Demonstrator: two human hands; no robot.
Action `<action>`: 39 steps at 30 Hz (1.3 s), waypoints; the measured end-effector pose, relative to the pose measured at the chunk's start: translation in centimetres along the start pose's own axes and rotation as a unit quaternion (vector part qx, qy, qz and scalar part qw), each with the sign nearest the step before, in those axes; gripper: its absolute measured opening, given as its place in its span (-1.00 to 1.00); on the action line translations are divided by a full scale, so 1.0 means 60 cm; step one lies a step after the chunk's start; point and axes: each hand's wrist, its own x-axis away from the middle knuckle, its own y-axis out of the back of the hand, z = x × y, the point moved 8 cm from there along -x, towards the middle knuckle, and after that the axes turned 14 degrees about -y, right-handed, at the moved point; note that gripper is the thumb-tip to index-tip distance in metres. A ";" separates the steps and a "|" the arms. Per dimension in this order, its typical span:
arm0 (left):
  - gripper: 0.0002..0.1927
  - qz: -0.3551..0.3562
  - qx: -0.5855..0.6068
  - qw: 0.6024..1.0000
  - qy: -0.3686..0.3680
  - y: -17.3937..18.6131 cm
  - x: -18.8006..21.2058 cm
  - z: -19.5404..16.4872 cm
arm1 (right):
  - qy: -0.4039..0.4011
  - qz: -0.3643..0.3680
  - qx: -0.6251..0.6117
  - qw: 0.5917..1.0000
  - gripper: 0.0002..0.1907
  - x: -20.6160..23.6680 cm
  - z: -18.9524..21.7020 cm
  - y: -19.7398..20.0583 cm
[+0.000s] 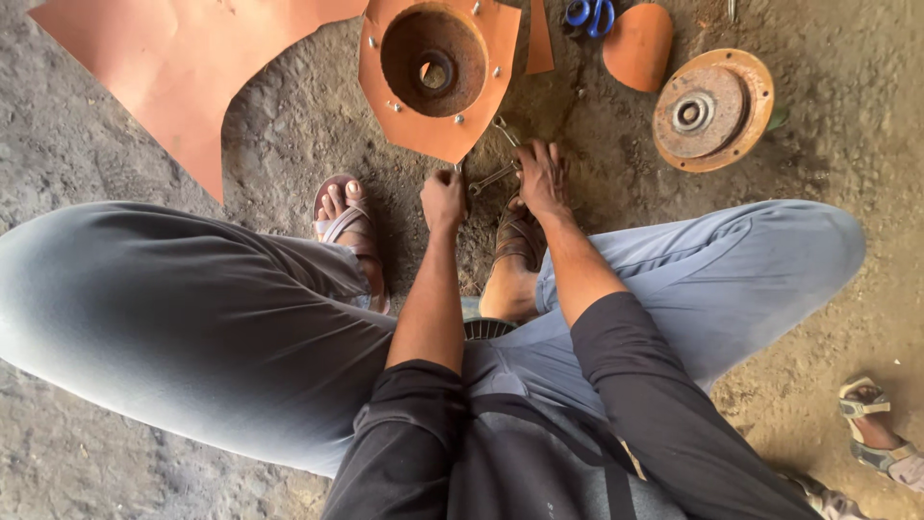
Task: The person sits on the floor and uses a wrench to tighten bolts on a circular metal component. They repeatedly adjust the position of the component and tighten multiple bolts around its perimeter.
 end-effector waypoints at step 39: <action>-0.64 0.228 0.462 0.844 -0.149 -0.053 -0.024 -0.214 | -0.131 0.256 -0.577 0.765 -0.69 -0.130 0.013 0.065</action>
